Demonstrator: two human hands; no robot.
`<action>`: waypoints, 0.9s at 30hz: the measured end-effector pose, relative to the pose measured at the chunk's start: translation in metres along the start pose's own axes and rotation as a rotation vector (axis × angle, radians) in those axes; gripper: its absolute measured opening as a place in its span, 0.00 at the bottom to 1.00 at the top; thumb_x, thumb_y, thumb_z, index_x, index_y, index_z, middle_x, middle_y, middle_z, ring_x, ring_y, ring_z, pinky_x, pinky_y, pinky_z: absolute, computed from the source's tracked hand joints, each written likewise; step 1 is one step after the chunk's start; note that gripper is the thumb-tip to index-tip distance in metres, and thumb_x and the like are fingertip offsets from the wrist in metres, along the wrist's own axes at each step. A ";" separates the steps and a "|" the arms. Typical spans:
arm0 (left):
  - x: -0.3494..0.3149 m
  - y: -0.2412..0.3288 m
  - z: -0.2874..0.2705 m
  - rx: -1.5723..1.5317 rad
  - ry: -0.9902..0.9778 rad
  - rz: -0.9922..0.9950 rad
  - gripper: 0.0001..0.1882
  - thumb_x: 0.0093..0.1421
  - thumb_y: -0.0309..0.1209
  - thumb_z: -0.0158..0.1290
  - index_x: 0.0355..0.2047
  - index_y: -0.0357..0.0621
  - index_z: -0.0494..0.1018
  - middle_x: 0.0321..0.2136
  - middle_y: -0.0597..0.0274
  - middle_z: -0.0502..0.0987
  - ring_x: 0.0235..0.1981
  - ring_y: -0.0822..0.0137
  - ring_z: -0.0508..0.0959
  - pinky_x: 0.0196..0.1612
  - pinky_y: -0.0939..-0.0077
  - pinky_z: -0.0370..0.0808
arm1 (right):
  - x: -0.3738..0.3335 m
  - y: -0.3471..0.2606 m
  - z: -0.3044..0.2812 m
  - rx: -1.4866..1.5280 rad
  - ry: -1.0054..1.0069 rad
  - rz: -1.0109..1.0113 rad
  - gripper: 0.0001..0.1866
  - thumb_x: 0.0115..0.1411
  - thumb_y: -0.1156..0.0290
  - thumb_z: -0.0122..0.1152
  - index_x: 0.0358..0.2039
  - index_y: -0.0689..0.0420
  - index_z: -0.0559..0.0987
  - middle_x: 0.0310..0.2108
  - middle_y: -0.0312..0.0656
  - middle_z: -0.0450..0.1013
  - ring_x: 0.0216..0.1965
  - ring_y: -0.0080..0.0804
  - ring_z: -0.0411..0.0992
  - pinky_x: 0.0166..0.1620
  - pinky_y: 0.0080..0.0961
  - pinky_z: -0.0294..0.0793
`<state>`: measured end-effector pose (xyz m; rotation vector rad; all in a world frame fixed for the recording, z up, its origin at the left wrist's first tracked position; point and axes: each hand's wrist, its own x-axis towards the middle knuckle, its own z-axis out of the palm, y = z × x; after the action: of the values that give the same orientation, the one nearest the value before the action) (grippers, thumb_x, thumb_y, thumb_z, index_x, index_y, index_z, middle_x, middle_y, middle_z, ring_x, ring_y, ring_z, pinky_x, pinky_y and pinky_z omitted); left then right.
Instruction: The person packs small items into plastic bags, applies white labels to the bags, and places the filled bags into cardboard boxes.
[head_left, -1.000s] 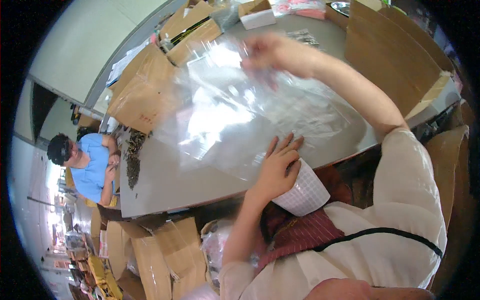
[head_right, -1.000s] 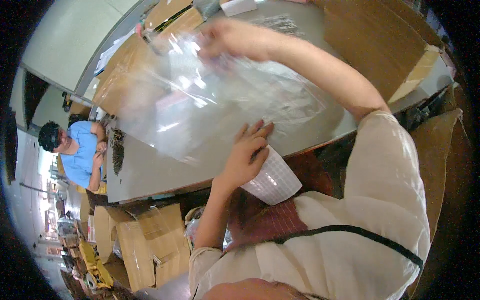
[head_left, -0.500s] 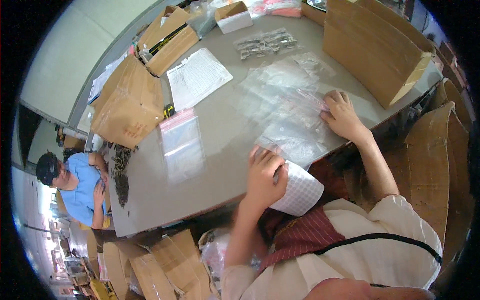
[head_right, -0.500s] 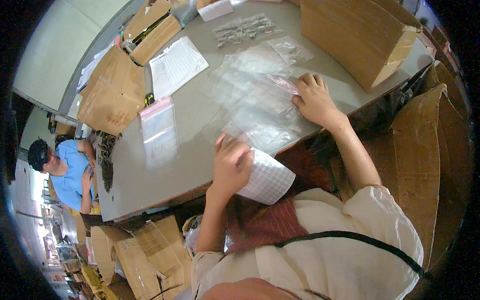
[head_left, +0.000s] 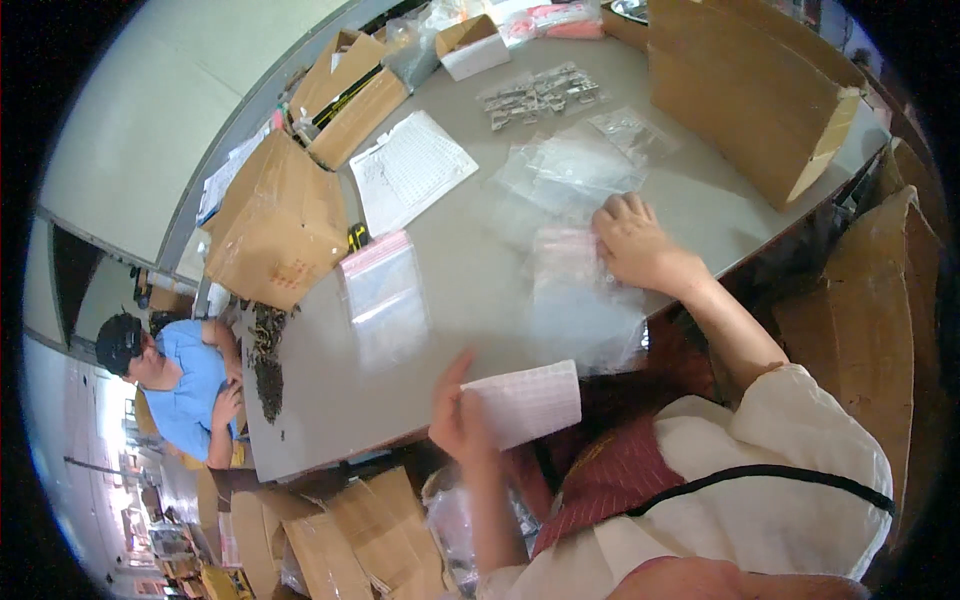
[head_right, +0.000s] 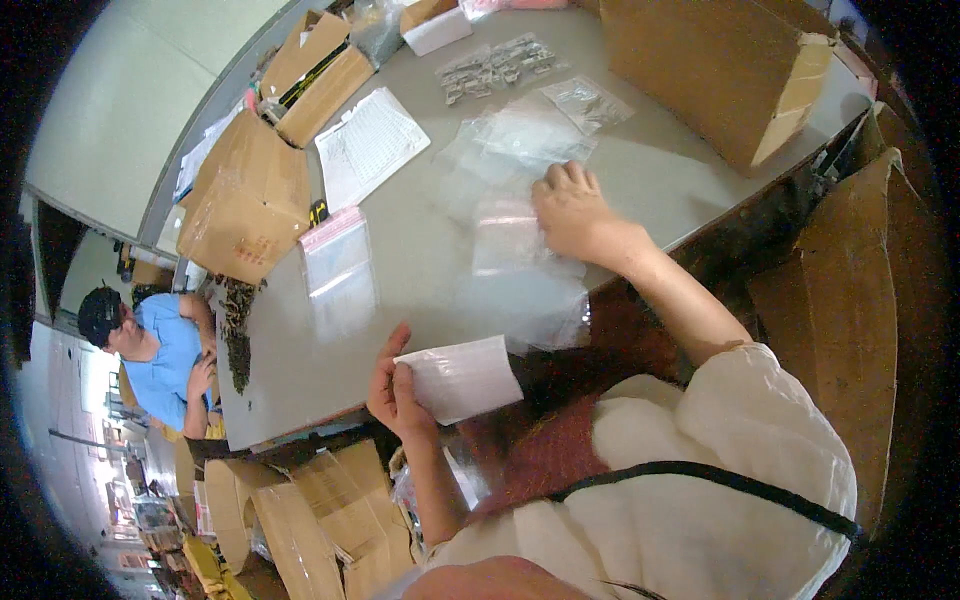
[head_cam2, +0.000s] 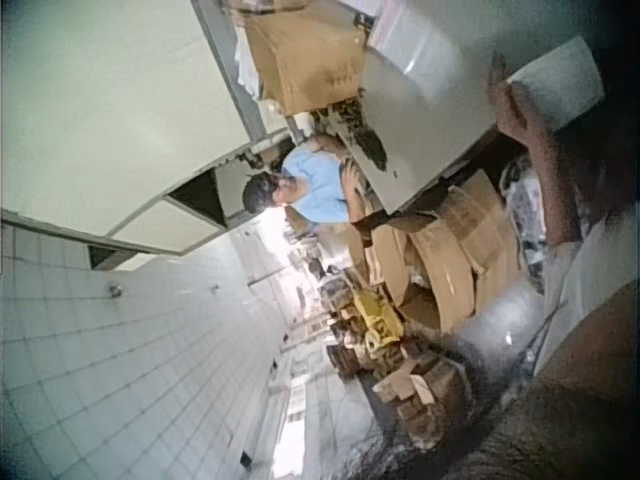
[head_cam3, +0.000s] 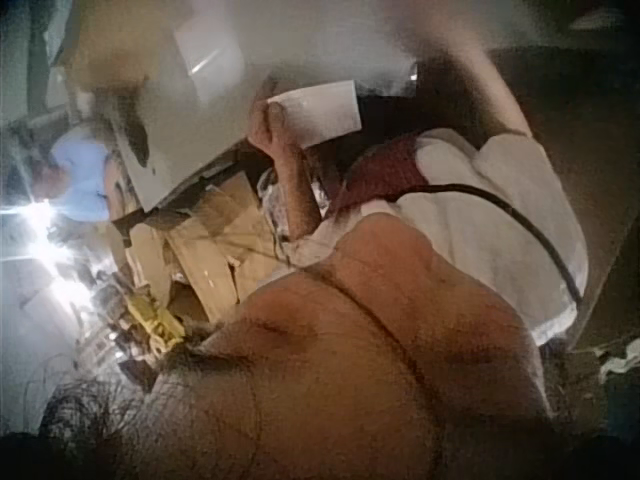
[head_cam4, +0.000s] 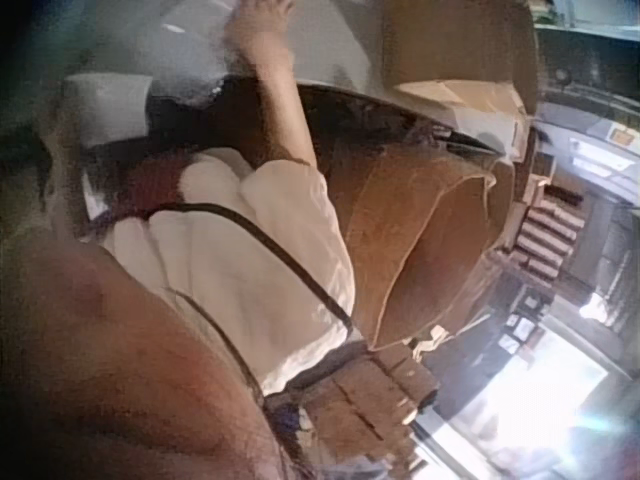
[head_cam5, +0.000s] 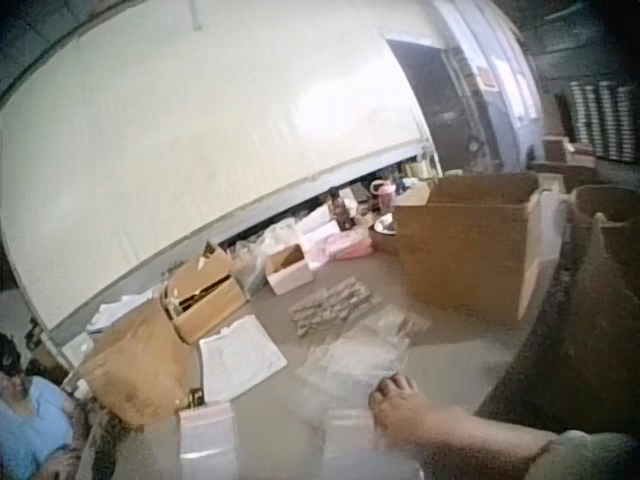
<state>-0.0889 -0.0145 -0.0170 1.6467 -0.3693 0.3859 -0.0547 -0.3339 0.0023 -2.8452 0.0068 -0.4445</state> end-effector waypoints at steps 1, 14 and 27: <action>0.001 0.007 0.001 0.051 -0.018 0.006 0.10 0.64 0.27 0.45 0.34 0.30 0.72 0.53 0.37 0.76 0.56 0.50 0.75 0.61 0.59 0.67 | 0.003 0.002 0.000 0.041 0.002 -0.077 0.17 0.61 0.68 0.58 0.47 0.62 0.73 0.46 0.53 0.71 0.51 0.54 0.67 0.58 0.43 0.65; 0.063 0.010 0.070 0.457 -0.443 0.390 0.03 0.59 0.24 0.53 0.31 0.36 0.73 0.55 0.48 0.77 0.54 0.49 0.76 0.60 0.57 0.66 | 0.109 0.194 0.001 -0.284 0.077 0.528 0.22 0.60 0.62 0.54 0.48 0.65 0.76 0.56 0.63 0.68 0.59 0.64 0.64 0.62 0.51 0.64; 0.074 -0.011 0.104 0.411 -0.616 0.458 0.04 0.62 0.26 0.51 0.33 0.37 0.70 0.57 0.47 0.74 0.60 0.46 0.71 0.64 0.53 0.61 | 0.069 0.124 -0.125 1.352 0.634 0.068 0.18 0.64 0.72 0.61 0.54 0.58 0.74 0.43 0.35 0.76 0.43 0.24 0.74 0.46 0.26 0.75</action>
<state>-0.0147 -0.1176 -0.0040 2.0663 -1.2072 0.2940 -0.0225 -0.4888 0.1061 -1.3219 -0.0542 -0.8726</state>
